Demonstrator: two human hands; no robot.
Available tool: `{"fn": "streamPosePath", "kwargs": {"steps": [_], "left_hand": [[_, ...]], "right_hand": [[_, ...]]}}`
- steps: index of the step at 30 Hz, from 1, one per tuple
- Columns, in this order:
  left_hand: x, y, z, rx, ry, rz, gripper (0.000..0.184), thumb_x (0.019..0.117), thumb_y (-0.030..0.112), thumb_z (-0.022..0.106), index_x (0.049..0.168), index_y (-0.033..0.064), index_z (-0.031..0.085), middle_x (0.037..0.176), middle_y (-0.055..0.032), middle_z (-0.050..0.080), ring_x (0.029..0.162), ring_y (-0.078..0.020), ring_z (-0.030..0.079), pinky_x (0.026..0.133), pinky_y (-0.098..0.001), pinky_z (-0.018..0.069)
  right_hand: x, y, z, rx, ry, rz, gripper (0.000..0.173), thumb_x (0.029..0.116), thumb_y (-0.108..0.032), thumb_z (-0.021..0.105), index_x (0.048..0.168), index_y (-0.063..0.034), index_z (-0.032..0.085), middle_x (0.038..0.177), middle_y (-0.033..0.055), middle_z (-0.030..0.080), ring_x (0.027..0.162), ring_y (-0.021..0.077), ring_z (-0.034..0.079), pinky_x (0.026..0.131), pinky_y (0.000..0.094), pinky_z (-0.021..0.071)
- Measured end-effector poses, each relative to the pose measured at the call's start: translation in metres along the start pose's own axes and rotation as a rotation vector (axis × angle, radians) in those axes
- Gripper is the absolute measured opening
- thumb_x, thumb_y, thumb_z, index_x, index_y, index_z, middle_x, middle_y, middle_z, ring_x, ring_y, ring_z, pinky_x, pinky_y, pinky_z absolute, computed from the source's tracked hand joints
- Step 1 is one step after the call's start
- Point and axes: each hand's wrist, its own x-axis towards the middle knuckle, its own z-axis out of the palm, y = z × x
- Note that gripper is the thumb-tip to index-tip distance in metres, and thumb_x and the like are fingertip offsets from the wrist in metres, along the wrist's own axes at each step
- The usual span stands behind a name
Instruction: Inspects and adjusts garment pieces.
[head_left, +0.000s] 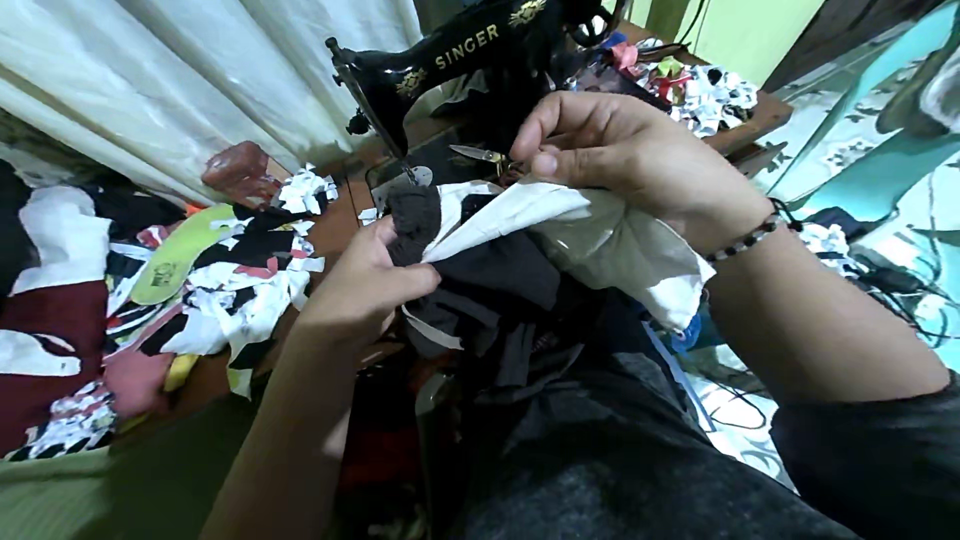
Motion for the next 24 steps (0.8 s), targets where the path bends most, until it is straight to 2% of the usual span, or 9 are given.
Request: {"fn": "streamPosePath", "kwargs": {"steps": [2,5,7,8,10,11,13,19,24], "left_hand": [[0.000,-0.005,0.003,-0.083,0.005,-0.004,0.050,0.0724,-0.002,0.064,0.119,0.0134,0.065,0.106,0.0021,0.074,0.094,-0.0068,0.071,0.080,-0.0279,0.0626],[-0.001,-0.012,-0.001,-0.140,-0.053,0.013,0.049,0.0739,0.008,0.069,0.122,0.0146,0.064,0.107,0.0017,0.074,0.094,-0.0077,0.072,0.079,-0.0281,0.0629],[-0.005,-0.010,-0.001,-0.149,-0.080,-0.009,0.048,0.0760,0.009,0.071,0.122,0.0196,0.064,0.105,0.0062,0.075,0.089,-0.0035,0.071,0.074,-0.0239,0.0623],[-0.005,-0.011,-0.002,-0.145,-0.087,-0.013,0.047,0.0758,0.007,0.069,0.121,0.0208,0.064,0.103,0.0075,0.075,0.086,-0.0023,0.071,0.071,-0.0227,0.0621],[-0.002,-0.015,-0.005,-0.139,-0.128,0.002,0.045,0.0793,0.011,0.071,0.123,0.0204,0.063,0.105,0.0065,0.074,0.087,-0.0031,0.071,0.072,-0.0228,0.0620],[0.000,-0.017,-0.007,-0.150,-0.165,0.022,0.045,0.0827,0.020,0.075,0.126,0.0193,0.063,0.108,0.0047,0.074,0.090,-0.0046,0.071,0.075,-0.0239,0.0621],[0.002,-0.018,-0.006,-0.135,-0.190,0.036,0.051,0.0816,0.029,0.082,0.128,0.0196,0.064,0.110,0.0036,0.074,0.095,-0.0065,0.071,0.079,-0.0251,0.0622],[0.005,-0.007,0.007,0.043,-0.102,-0.027,0.059,0.0734,0.010,0.082,0.128,0.0170,0.063,0.109,0.0014,0.074,0.095,-0.0090,0.072,0.079,-0.0268,0.0635],[0.002,-0.006,0.013,0.155,0.037,-0.007,0.033,0.0858,0.011,0.075,0.118,0.0163,0.069,0.101,0.0031,0.075,0.087,-0.0069,0.072,0.072,-0.0253,0.0632]], "right_hand": [[0.003,0.002,-0.006,0.019,-0.082,0.031,0.015,0.0993,-0.005,0.061,0.113,-0.0049,0.066,0.091,0.0000,0.070,0.079,0.0040,0.067,0.071,0.0193,0.0587],[0.005,0.000,-0.015,-0.124,-0.254,0.098,0.039,0.0855,-0.011,0.078,0.121,-0.0018,0.066,0.096,0.0042,0.072,0.084,0.0082,0.069,0.074,0.0221,0.0607],[0.008,0.000,-0.020,-0.273,-0.300,0.121,0.021,0.0847,-0.013,0.083,0.101,-0.0039,0.073,0.082,0.0025,0.072,0.069,0.0059,0.067,0.060,0.0197,0.0578],[0.009,0.001,-0.023,-0.313,-0.302,0.118,0.012,0.0875,-0.013,0.080,0.090,-0.0052,0.071,0.071,0.0000,0.067,0.059,0.0035,0.062,0.051,0.0180,0.0523],[0.010,0.001,-0.028,-0.286,-0.285,0.137,0.014,0.0952,-0.012,0.072,0.084,-0.0052,0.068,0.066,-0.0010,0.065,0.055,0.0028,0.060,0.050,0.0176,0.0522],[0.009,0.002,-0.030,-0.231,-0.278,0.141,0.014,0.0982,-0.011,0.067,0.085,-0.0053,0.067,0.068,-0.0010,0.065,0.057,0.0030,0.062,0.052,0.0179,0.0546],[0.008,0.008,-0.031,-0.095,-0.265,0.129,0.015,0.1015,-0.010,0.061,0.088,-0.0059,0.066,0.070,-0.0011,0.066,0.059,0.0029,0.063,0.053,0.0184,0.0555],[0.003,0.023,-0.021,0.121,-0.185,0.159,0.017,0.1053,-0.012,0.053,0.094,-0.0086,0.065,0.075,-0.0014,0.067,0.064,0.0031,0.065,0.059,0.0194,0.0574],[-0.003,0.030,-0.015,0.207,-0.163,0.164,0.018,0.1069,-0.013,0.050,0.096,-0.0101,0.064,0.080,-0.0012,0.069,0.071,0.0034,0.068,0.065,0.0205,0.0600]]}}
